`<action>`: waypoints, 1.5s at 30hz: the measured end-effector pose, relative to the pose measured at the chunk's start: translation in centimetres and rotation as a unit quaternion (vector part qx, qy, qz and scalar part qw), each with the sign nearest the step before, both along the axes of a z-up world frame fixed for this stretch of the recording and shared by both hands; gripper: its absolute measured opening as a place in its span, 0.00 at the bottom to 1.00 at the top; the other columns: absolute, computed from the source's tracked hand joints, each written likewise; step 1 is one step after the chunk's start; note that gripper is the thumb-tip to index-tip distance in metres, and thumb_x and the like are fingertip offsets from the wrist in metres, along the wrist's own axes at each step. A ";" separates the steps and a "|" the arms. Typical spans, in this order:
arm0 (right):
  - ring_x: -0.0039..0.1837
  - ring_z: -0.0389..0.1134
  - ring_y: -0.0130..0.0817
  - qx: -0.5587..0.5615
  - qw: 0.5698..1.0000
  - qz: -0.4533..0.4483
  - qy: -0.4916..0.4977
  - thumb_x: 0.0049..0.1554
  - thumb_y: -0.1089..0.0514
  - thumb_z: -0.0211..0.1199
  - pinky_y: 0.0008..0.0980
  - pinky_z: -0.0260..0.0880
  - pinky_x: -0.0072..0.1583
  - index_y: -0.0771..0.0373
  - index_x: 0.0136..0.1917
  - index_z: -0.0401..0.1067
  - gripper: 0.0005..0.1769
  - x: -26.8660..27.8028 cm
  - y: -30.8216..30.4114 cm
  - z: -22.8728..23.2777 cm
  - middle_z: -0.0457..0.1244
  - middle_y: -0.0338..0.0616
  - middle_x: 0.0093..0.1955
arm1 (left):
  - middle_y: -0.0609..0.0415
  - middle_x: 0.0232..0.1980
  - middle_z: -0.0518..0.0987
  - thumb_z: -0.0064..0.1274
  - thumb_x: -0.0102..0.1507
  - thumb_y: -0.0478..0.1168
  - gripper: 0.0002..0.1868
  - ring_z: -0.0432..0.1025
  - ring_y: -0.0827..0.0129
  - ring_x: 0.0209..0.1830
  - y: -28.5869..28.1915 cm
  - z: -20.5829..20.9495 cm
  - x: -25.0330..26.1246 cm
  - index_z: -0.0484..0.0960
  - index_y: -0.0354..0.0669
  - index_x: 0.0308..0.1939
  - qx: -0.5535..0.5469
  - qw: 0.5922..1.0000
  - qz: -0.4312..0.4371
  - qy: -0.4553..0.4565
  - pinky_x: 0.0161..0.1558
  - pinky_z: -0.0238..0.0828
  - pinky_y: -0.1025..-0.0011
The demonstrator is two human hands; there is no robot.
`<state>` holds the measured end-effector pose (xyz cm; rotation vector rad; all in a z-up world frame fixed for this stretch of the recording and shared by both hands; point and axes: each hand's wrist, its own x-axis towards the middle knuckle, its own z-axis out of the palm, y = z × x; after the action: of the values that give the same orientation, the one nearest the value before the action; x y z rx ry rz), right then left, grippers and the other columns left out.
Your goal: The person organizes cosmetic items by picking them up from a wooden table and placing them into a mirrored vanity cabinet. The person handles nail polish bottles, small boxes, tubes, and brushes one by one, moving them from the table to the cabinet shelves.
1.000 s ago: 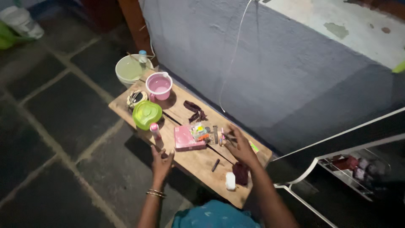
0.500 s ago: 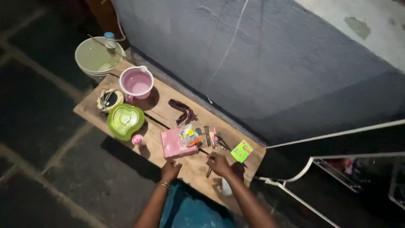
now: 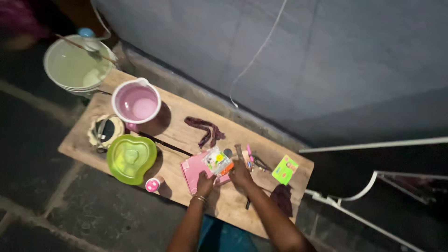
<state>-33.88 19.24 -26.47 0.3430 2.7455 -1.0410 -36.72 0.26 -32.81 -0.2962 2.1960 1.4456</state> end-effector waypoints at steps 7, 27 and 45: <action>0.70 0.57 0.62 -0.052 0.998 0.020 -0.009 0.46 0.59 0.71 0.50 0.59 0.67 0.71 0.70 0.60 0.41 -0.6 -2.1 -3.2 0.55 0.66 0.70 | 0.40 0.49 0.81 0.66 0.57 0.50 0.34 0.78 0.55 0.46 -0.4 0.0 -0.8 0.71 0.35 0.60 0.003 0.995 0.048 -0.092 0.47 0.76 0.61; 0.59 0.67 0.57 0.084 0.996 -0.029 0.025 0.54 0.66 0.57 0.50 0.69 0.59 0.64 0.55 0.71 0.14 -3.2 0.5 -8.2 0.64 0.57 0.56 | 0.50 0.34 0.82 0.69 0.53 0.44 0.20 0.76 0.66 0.33 -8.6 -1.6 -0.9 0.81 0.39 0.43 -0.081 0.994 -0.031 -0.061 0.38 0.74 0.66; 0.56 0.68 0.54 0.008 0.981 -0.140 0.132 0.55 0.62 0.61 0.45 0.71 0.56 0.61 0.47 0.73 0.06 0.3 -0.3 -4.3 0.66 0.52 0.52 | 0.57 0.41 0.81 0.55 0.65 0.32 0.13 0.71 0.77 0.33 -5.8 4.9 -5.1 0.77 0.38 0.54 0.396 0.882 0.097 -0.237 0.38 0.69 0.77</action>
<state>-33.54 18.92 -30.75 0.6541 3.0053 -1.2088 -41.83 -5.58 -27.91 -0.5104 1.0911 1.9841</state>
